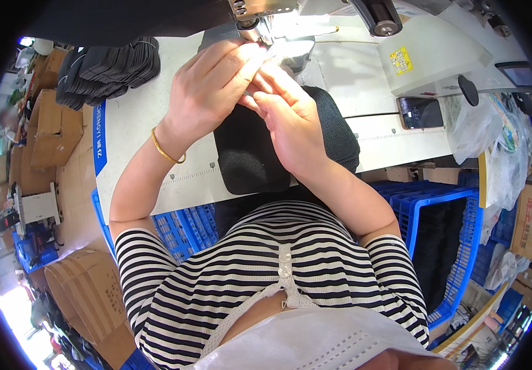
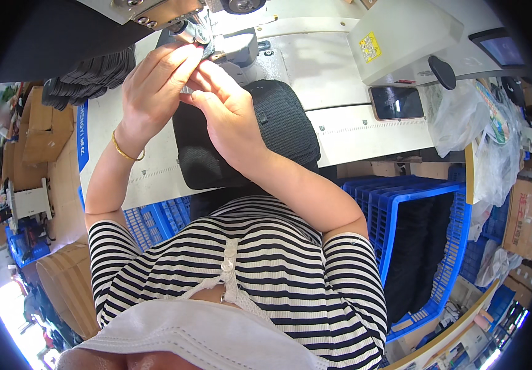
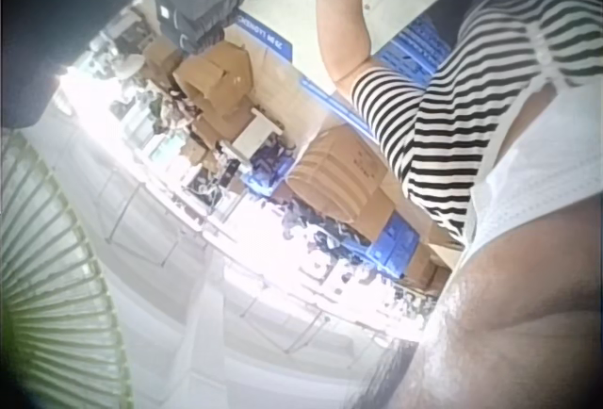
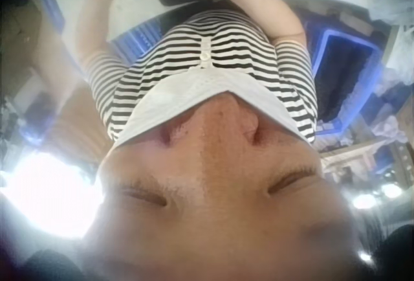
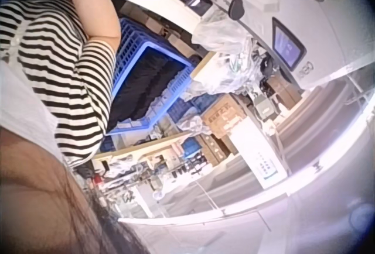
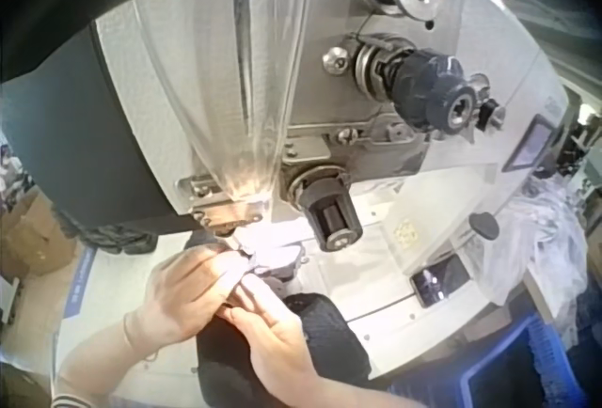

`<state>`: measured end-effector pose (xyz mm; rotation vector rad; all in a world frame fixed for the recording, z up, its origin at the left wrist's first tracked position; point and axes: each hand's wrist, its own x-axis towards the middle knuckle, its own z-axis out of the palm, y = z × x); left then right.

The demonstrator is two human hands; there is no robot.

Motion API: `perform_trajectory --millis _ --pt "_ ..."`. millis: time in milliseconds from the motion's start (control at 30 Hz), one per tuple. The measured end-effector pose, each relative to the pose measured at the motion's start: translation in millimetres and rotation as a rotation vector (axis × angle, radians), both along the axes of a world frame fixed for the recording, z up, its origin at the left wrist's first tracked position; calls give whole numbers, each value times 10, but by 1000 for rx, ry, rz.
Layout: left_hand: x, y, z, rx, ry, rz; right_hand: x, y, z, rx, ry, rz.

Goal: The person positions shoe component pieces and stitches them together along the edges using a sewing machine.

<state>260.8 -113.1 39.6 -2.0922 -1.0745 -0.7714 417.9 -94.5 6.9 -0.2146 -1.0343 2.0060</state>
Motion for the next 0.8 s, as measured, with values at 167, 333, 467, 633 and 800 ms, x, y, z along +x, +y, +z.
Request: perform_trajectory --millis 167,333,467,633,800 --pt "38 50 -15 40 5 35 -23 -14 2 -10 9 -30" --pt "78 65 -22 78 12 65 -14 -3 -21 -31 14 -28" --pt "94 67 -29 30 -22 72 12 -1 -16 -22 -6 -37" --pt "161 38 -58 23 -30 135 40 -2 -11 -27 -47 -45" --pt "127 70 -88 27 -87 141 38 13 -64 -22 -41 -56"
